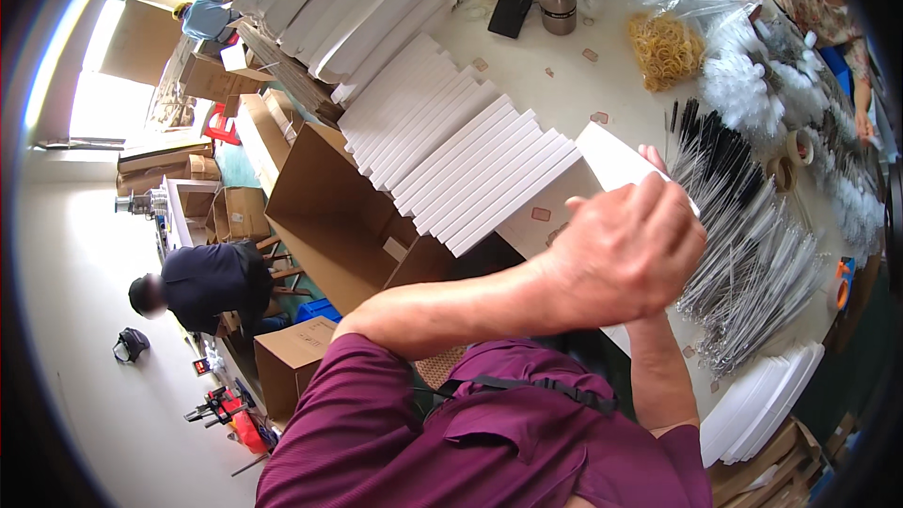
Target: Packing long white industrial brushes into rectangular boxes and stacking them.
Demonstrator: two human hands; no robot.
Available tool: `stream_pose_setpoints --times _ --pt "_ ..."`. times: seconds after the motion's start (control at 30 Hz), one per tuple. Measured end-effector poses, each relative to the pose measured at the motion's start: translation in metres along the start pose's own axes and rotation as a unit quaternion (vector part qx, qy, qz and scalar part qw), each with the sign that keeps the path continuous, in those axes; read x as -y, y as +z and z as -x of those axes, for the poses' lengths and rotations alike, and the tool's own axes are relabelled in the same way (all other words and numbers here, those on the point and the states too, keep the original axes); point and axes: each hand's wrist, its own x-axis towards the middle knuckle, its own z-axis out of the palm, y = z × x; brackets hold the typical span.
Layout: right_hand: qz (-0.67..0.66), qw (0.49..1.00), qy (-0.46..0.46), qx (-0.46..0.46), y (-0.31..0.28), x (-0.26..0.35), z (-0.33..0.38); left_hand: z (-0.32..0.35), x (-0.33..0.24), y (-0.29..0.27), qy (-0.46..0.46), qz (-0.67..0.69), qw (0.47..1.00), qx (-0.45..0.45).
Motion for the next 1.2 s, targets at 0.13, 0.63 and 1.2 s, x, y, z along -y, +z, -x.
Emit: stream_pose_setpoints --times 0.13,0.63,1.2 --pt "0.688 0.709 -0.152 -0.021 0.019 0.013 0.011 0.002 -0.02 0.011 -0.005 0.062 0.997 0.037" --pt "0.687 0.642 0.021 -0.339 0.123 0.027 0.116 0.058 -0.003 0.041 -0.196 0.323 0.811 0.446" --pt "0.788 0.44 -0.219 -0.37 0.117 0.024 0.154 0.11 -0.055 0.058 -0.249 0.261 0.836 0.415"
